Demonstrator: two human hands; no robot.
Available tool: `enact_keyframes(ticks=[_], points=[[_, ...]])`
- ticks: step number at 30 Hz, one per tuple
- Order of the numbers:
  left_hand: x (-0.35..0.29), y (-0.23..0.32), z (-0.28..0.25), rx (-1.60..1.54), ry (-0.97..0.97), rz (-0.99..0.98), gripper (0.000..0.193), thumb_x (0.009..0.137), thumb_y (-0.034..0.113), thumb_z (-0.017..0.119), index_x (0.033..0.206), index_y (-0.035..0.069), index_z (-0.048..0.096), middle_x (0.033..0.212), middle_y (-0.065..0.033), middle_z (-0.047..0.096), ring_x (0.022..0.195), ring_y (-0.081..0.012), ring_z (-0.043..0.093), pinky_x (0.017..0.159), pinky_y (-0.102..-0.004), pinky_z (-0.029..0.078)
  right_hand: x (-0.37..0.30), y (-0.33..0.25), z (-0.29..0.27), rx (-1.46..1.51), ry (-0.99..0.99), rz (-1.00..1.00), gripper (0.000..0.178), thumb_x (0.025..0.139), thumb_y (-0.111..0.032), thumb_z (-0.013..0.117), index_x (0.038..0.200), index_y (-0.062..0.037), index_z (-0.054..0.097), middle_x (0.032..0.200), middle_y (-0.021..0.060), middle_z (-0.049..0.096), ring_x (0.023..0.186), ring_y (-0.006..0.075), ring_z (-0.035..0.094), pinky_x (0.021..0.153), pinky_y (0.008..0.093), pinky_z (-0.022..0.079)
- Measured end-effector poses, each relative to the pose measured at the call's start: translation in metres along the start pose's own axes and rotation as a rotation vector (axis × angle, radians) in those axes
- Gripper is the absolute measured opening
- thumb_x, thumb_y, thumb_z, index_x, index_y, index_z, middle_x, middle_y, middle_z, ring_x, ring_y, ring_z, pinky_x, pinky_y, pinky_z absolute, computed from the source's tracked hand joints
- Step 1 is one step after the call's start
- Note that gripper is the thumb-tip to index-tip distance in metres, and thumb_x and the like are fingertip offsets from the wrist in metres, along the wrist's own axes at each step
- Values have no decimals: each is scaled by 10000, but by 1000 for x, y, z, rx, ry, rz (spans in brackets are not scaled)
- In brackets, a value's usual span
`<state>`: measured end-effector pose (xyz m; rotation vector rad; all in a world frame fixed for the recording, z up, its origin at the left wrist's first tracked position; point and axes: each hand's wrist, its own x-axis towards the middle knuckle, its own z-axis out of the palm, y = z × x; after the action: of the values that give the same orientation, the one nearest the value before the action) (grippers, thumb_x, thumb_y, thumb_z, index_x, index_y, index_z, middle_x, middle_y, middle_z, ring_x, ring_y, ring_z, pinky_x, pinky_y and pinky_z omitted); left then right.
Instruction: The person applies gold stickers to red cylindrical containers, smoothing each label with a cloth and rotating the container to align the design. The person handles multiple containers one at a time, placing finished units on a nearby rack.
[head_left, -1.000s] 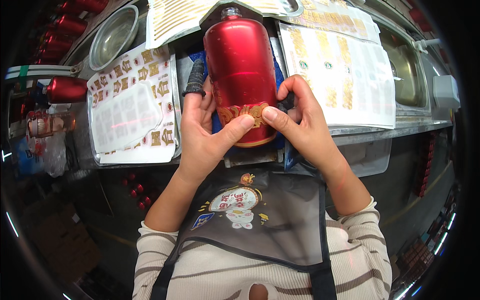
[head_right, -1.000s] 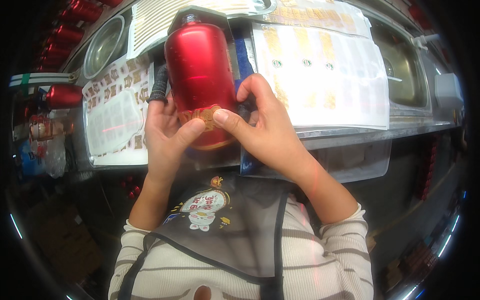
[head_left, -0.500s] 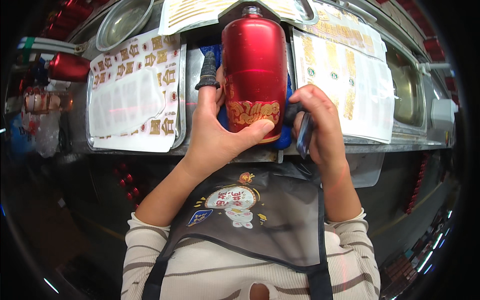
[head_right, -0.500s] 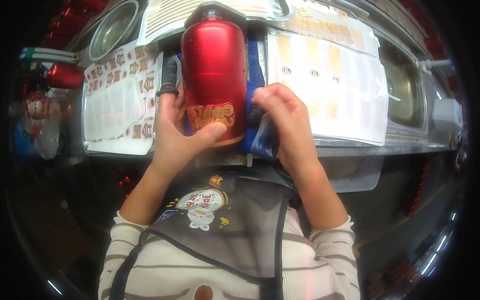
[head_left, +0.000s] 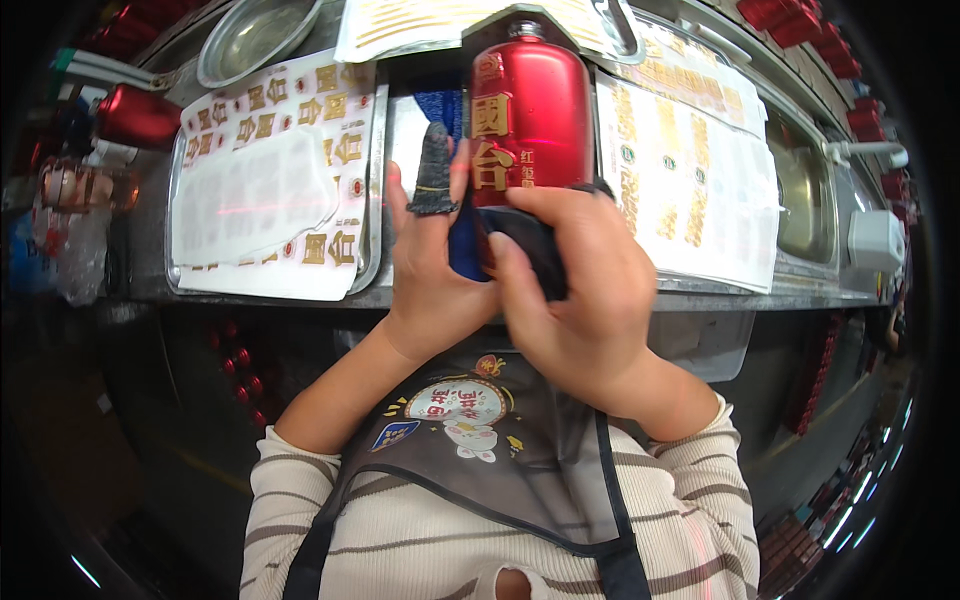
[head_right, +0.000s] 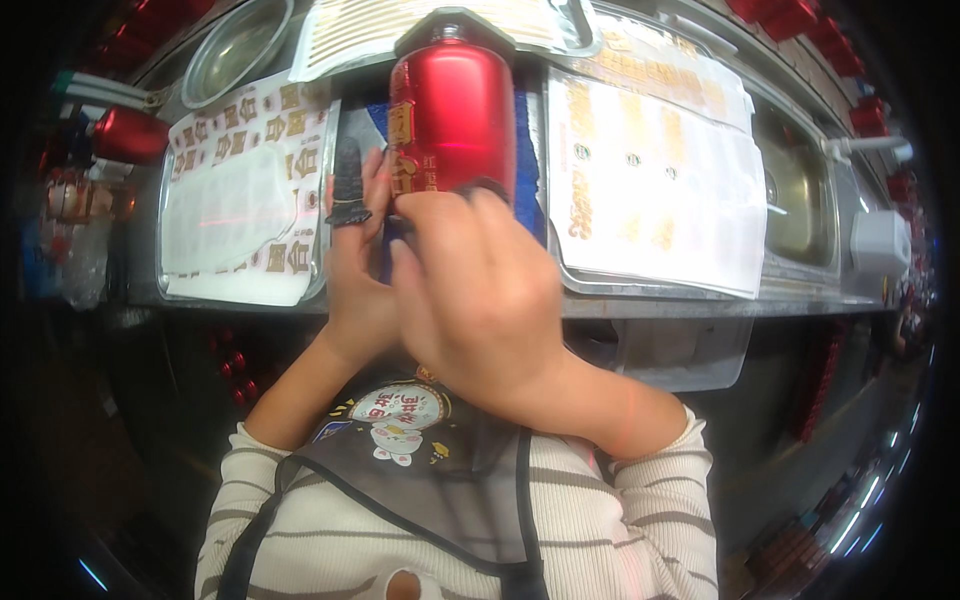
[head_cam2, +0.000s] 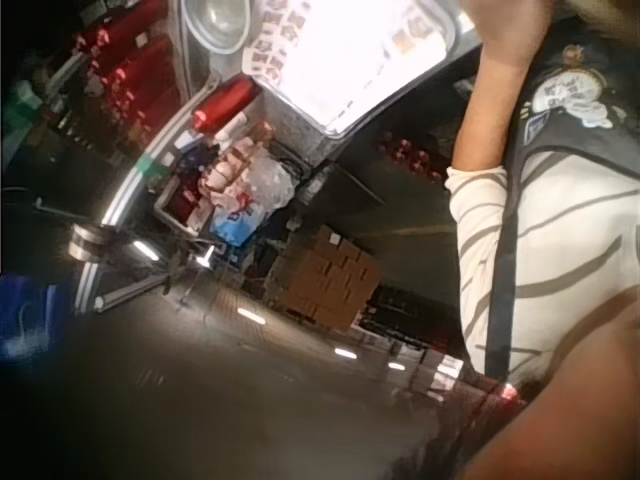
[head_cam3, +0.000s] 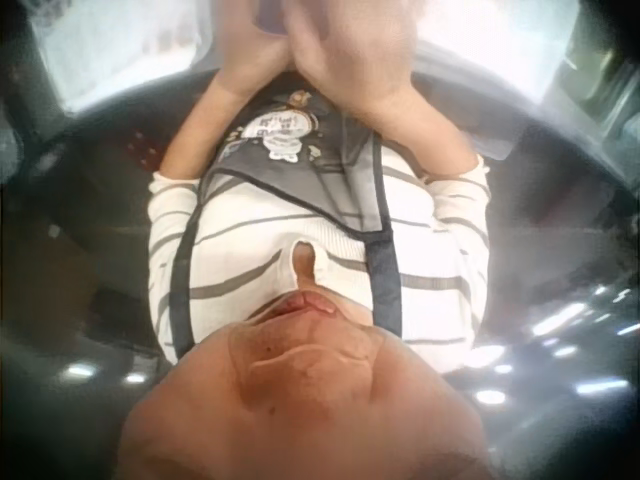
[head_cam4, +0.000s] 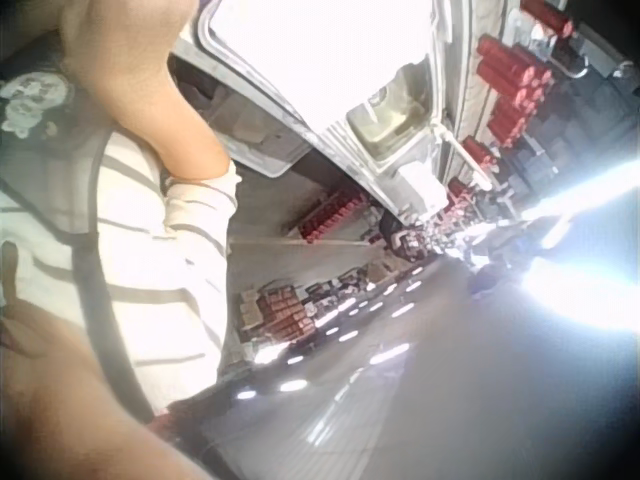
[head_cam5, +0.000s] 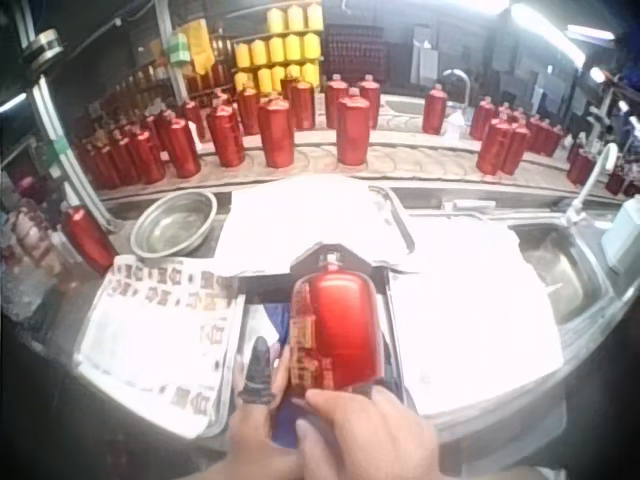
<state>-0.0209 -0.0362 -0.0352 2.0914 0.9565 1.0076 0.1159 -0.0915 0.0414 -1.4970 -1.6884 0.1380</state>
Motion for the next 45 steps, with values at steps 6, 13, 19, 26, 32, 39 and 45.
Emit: enact_keyframes(ticks=[6, 13, 19, 26, 32, 39, 45], points=[[-2, -1, 2, 2, 45, -1, 1036, 646, 327, 899, 1451, -68, 379, 1427, -193, 525, 1355, -331, 485, 1181, -598, 80, -29, 30, -11, 116, 199, 356, 242, 850, -59, 719, 1054, 11, 608, 899, 118, 637, 759, 207, 638, 702, 299, 508], [-4, -12, -5, -169, -116, -197, 1027, 654, 331, 912, 1416, -90, 367, 1427, -211, 529, 1356, -320, 491, 1200, -535, 75, -26, 19, -11, 269, 266, 310, 194, 853, -15, 715, 1020, 5, 620, 892, 66, 639, 783, 124, 610, 703, 270, 498], [1, -7, -9, -113, -147, -123, 908, 669, 326, 910, 1331, -62, 426, 1394, -214, 553, 1412, -292, 426, 1206, -507, 25, -36, 58, -16, 282, 167, 596, 207, 863, -28, 720, 1039, 0, 615, 911, 69, 642, 804, 114, 597, 715, 252, 488], [4, -8, -9, -150, -172, -171, 863, 662, 353, 907, 1309, -3, 460, 1339, -170, 607, 1389, -273, 460, 1192, -547, -3, -34, 67, -10, 139, 244, 435, 172, 884, -67, 717, 1004, 10, 620, 902, 66, 635, 775, 130, 603, 708, 244, 489], [6, -4, -10, -106, -129, -100, 943, 646, 366, 910, 1379, -9, 450, 1335, -172, 600, 1340, -279, 506, 1179, -596, 30, -27, 61, -16, 248, 204, 330, 249, 876, -24, 724, 1103, 2, 624, 883, 61, 632, 777, 115, 607, 707, 214, 485], [5, 12, -12, 249, -29, 260, 571, 655, 236, 848, 1212, 230, 726, 1529, -280, 370, 1385, -462, 396, 1138, -650, 92, -48, 41, -17, 141, 138, -89, 364, 656, 110, 772, 963, -80, 731, 896, 88, 650, 758, 260, 619, 708, 359, 520], [-10, -8, -17, 212, -27, 204, 556, 657, 163, 833, 1203, 172, 725, 1511, -283, 398, 1377, -415, 439, 1145, -627, 128, -31, 42, -22, 154, 138, -63, 418, 632, 116, 774, 999, -78, 723, 868, 68, 641, 734, 246, 593, 653, 333, 482]])
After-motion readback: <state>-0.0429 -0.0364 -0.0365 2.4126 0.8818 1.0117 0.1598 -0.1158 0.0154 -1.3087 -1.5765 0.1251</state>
